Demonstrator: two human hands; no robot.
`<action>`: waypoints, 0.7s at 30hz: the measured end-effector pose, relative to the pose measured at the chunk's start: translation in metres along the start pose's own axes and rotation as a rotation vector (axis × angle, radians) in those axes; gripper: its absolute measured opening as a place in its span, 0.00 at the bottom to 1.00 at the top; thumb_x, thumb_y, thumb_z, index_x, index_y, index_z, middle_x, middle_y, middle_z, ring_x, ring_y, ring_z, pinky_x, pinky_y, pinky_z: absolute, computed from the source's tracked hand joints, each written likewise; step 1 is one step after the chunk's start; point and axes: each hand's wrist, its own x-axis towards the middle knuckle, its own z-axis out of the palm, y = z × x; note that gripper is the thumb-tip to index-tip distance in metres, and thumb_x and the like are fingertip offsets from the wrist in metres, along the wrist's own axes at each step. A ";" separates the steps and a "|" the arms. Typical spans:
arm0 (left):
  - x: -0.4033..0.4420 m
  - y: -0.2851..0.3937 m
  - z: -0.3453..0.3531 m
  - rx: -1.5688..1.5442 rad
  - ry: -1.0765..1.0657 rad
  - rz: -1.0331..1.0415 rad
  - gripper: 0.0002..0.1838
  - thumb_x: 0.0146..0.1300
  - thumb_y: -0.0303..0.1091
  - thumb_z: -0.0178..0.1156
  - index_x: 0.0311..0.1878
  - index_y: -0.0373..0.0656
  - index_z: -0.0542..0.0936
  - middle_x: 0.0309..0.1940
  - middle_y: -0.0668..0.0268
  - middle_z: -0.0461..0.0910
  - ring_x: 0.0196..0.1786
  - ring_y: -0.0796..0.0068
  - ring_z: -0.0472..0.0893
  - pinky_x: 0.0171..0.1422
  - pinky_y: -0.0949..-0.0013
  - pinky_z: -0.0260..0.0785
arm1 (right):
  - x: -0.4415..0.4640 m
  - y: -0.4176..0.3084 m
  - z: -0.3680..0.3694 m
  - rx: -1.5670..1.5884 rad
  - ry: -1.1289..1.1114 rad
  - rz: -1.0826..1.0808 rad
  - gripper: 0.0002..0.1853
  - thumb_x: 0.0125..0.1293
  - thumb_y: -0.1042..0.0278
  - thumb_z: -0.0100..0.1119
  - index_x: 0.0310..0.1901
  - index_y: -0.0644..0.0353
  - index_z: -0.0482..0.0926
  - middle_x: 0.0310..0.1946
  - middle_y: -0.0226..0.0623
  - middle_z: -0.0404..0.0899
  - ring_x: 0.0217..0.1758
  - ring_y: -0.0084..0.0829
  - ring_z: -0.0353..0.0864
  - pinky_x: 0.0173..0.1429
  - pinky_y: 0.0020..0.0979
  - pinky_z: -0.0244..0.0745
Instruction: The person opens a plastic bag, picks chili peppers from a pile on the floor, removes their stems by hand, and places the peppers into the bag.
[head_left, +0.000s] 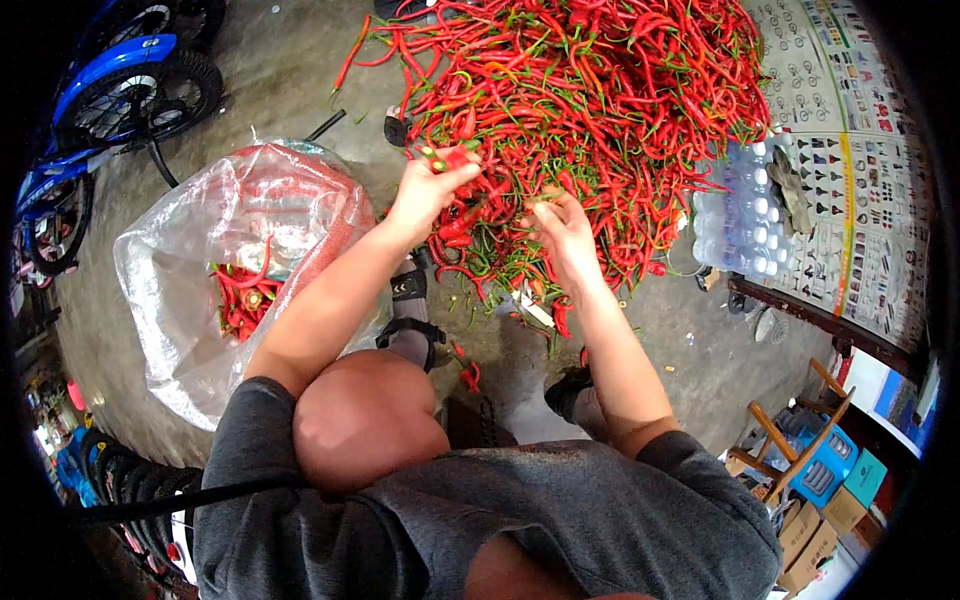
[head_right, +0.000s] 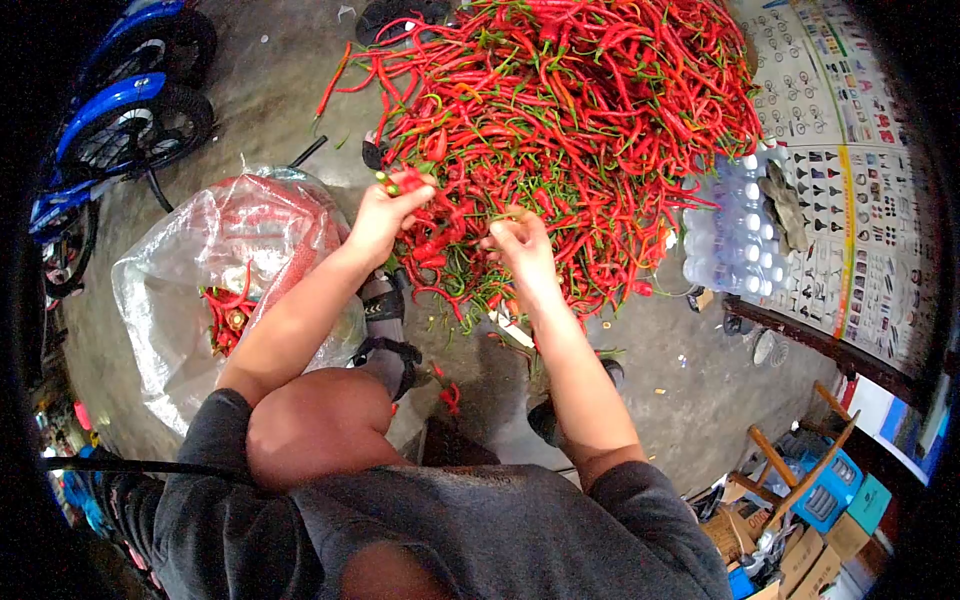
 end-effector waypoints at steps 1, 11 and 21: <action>-0.002 0.004 -0.004 -0.042 0.027 -0.007 0.09 0.56 0.30 0.62 0.40 0.44 0.78 0.26 0.77 0.75 0.20 0.89 0.66 0.23 0.83 0.54 | 0.005 0.001 -0.002 -0.250 0.145 0.026 0.27 0.62 0.66 0.56 0.59 0.64 0.58 0.44 0.40 0.73 0.47 0.30 0.75 0.47 0.30 0.70; -0.010 0.009 -0.011 -0.339 0.011 -0.079 0.09 0.55 0.33 0.63 0.40 0.49 0.77 0.34 0.78 0.76 0.33 0.88 0.72 0.28 0.82 0.58 | 0.034 0.025 0.040 -0.103 -0.260 -0.067 0.34 0.57 0.78 0.57 0.64 0.56 0.54 0.52 0.37 0.67 0.44 0.24 0.74 0.44 0.25 0.71; -0.002 0.018 -0.032 -0.573 -0.085 -0.086 0.14 0.62 0.44 0.55 0.41 0.43 0.73 0.31 0.71 0.74 0.24 0.83 0.70 0.23 0.80 0.57 | 0.021 -0.004 0.024 0.007 -0.036 -0.222 0.11 0.68 0.68 0.46 0.47 0.62 0.72 0.24 0.29 0.74 0.20 0.17 0.66 0.26 0.19 0.61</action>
